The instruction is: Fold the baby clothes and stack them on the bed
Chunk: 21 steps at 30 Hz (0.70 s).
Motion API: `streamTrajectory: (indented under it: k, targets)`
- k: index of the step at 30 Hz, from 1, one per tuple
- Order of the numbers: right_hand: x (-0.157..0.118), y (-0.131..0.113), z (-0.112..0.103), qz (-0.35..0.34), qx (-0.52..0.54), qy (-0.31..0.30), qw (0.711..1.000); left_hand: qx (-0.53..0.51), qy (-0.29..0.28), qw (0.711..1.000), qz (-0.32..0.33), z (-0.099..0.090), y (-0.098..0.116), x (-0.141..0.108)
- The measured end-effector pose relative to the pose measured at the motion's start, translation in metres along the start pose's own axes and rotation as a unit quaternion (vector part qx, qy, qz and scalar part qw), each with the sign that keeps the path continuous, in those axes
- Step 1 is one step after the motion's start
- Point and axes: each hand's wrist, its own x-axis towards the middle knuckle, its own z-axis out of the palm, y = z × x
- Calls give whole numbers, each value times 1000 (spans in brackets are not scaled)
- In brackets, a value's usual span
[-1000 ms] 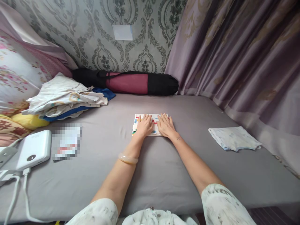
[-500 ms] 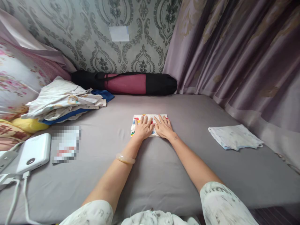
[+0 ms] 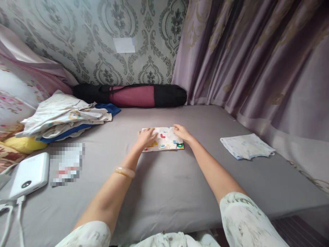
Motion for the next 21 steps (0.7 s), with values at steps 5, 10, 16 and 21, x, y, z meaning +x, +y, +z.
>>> streamTrajectory:
  k: [5, 10, 16, 21]
  targets:
    - [-11, 18, -14, 137, -51, 29, 989, 16, 123, 980, -158, -16, -35, -6]
    - [-12, 7, -2, 182, -121, 44, 975, 16, 1, 970, -245, -27, -33, -7]
    - [-4, -3, 1, 224, -68, 11, 972, -6, -49, 960, -277, -30, -26, 2]
    - [-1, 0, -7, 227, 42, -9, 973, -47, -12, 967, -249, -28, -34, 2]
